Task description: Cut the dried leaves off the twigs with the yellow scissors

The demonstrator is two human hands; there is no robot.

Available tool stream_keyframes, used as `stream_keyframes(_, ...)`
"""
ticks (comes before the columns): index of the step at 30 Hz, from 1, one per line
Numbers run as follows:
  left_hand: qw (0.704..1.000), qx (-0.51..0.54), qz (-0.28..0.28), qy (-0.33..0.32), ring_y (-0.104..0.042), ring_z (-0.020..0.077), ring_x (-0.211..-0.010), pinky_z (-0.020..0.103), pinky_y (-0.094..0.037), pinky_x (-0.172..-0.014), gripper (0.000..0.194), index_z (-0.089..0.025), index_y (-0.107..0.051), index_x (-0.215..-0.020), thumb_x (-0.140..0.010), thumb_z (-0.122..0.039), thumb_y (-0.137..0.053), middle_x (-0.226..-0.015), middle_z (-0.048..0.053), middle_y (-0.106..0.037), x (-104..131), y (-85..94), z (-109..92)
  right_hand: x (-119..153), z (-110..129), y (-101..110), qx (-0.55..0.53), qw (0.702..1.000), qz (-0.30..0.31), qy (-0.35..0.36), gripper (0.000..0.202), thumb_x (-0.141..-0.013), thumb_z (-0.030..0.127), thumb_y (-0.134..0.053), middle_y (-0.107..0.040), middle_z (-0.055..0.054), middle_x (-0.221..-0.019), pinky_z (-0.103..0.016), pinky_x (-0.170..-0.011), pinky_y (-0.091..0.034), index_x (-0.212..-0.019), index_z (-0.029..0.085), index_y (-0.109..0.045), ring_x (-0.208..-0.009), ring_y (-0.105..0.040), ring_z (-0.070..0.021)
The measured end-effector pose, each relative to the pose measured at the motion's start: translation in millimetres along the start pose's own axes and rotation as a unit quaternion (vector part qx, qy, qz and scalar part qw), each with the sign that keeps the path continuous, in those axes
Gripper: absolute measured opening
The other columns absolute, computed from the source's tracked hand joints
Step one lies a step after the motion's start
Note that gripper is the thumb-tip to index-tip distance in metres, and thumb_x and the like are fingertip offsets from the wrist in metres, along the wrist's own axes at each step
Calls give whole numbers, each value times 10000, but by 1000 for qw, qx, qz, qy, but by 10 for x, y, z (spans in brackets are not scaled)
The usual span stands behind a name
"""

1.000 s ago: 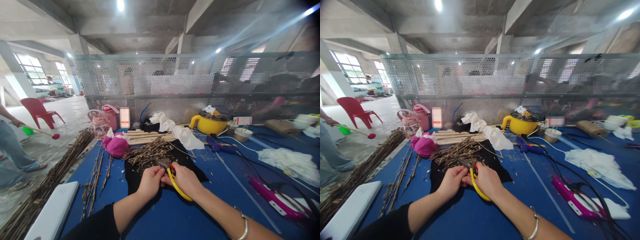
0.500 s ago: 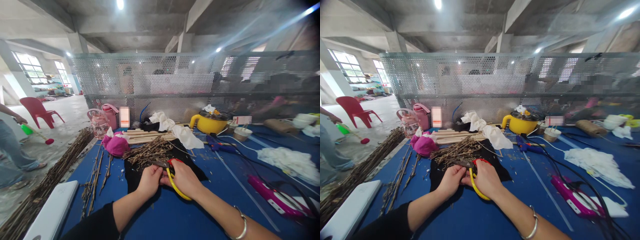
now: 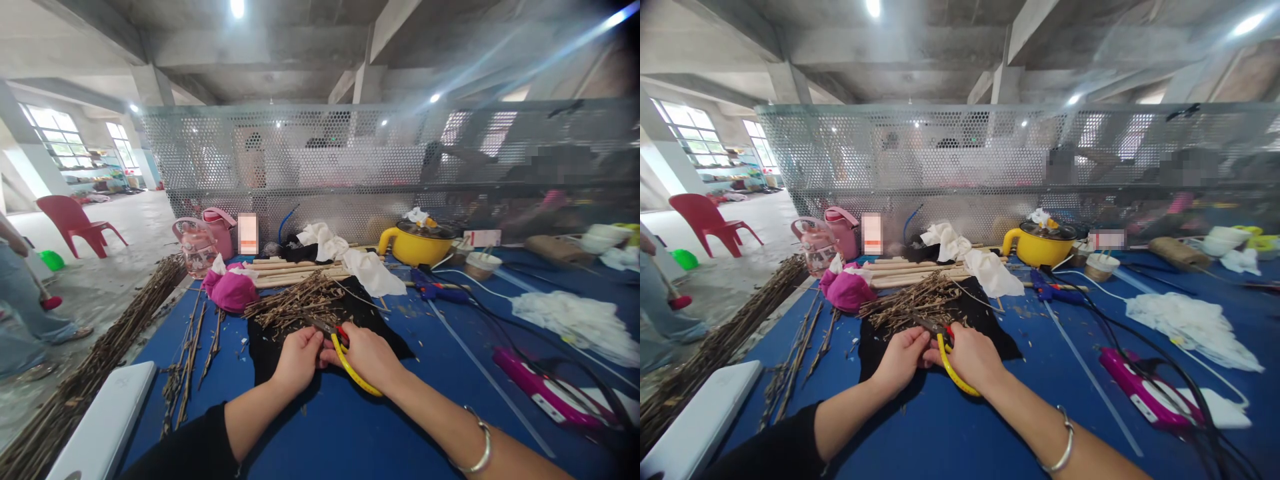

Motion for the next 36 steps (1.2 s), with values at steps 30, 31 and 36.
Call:
stream_keyframes(30, 999, -43, 9, -8, -394, 56, -419, 196, -319, -435, 356, -121, -591, -660, -678, -477, -597, -531, -6, -554, 64, -62, -99, 22, 37, 24, -55, 998, -27, 26, 433, -700, 578, -557, -641, -87, -808, -275, -597, -381, -856, 183, -470, -766, -629, -247)
stream_keyframes(31, 999, -42, 12, -9, -399, 56, -422, 195, -320, -436, 357, -120, -599, -679, -682, -477, -594, -549, 0, -566, 64, -63, -100, 21, 31, 18, -51, 998, -19, 18, 436, -703, 584, -551, -645, -83, -802, -274, -585, -372, -863, 185, -473, -765, -633, -250)
stream_keyframes(36, 999, -52, 5, 10, -453, 62, -461, 191, -365, -466, 379, -118, -616, -744, -680, -491, -592, -650, 35, -625, 65, -47, -89, -4, 0, 1, -19, 1000, -4, -1, 442, -699, 623, -529, -659, -84, -775, -277, -565, -351, -820, 198, -501, -749, -641, -258)
Point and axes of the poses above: each hand's wrist, its own x-axis away from the middle knuckle, its own y-axis out of the back of the hand, z = x × y, the point moved 5 cm from there along -x, towards the middle knuckle
